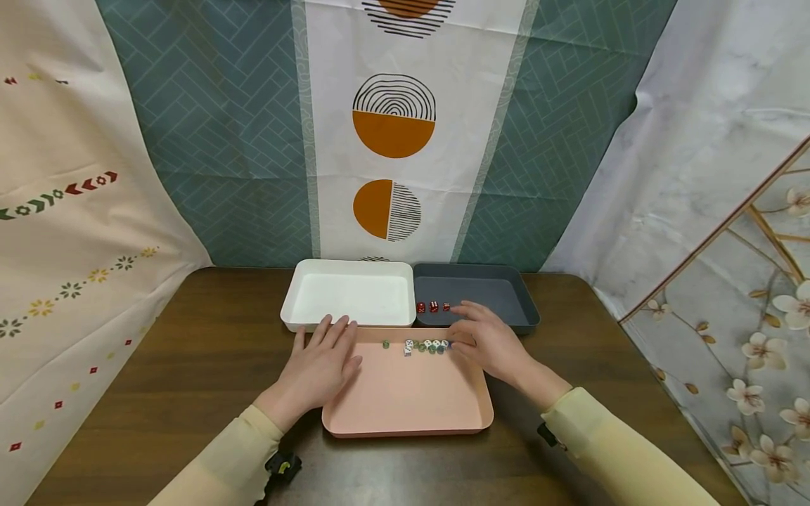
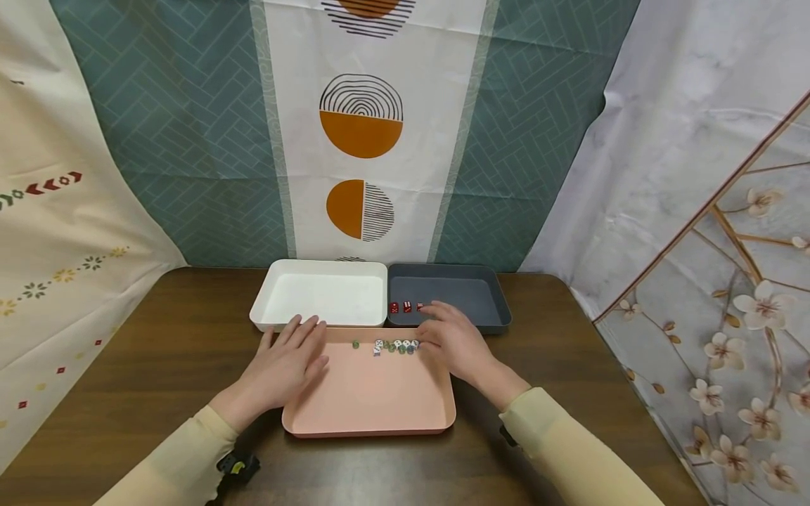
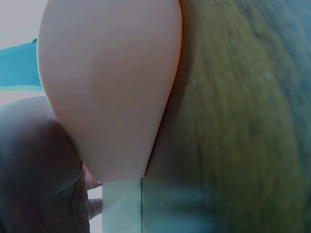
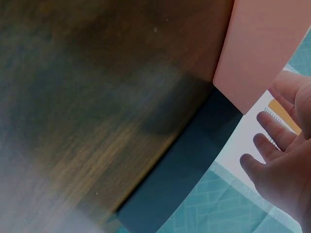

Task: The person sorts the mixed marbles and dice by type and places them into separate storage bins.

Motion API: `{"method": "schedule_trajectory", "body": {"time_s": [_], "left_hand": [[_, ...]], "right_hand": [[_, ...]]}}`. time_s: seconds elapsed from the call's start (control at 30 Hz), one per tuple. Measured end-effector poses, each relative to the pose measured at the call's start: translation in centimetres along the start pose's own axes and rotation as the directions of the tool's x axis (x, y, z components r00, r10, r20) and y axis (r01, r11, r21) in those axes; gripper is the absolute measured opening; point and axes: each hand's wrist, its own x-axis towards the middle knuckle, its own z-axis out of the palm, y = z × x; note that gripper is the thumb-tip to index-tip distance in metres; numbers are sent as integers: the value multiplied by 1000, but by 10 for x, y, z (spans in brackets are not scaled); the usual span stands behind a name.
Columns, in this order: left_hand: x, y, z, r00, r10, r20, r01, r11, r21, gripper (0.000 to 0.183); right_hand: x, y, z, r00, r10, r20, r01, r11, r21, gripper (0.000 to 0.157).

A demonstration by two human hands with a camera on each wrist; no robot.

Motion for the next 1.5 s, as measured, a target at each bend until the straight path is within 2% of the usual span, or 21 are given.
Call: {"method": "schedule_trajectory", "body": {"time_s": [0.23,0.43,0.77,0.97,1.5], "left_hand": [[0,0,0,1000,-1,3,1,1000,-6,68],[0,0,-1,1000,-3,9,3,1000,-11,68],[1,1,0,1000,-3,9,3,1000,-1,68],[1,1,0,1000,1,2,-1,1000,-3,68],[0,0,0,1000,7,-5,-7,1000,-4,68]], "right_hand": [[0,0,3,1000,-26,-1,26,999,-22,27],[0,0,6,999,-16,29,17,999,-31,35],[1,-1,11,999,-26,37,28,998,-60,38],[2,1,15,998,-3,66,9,996,-90,35],[3,2,19,997,25,78,-21,998,-59,23]]}}
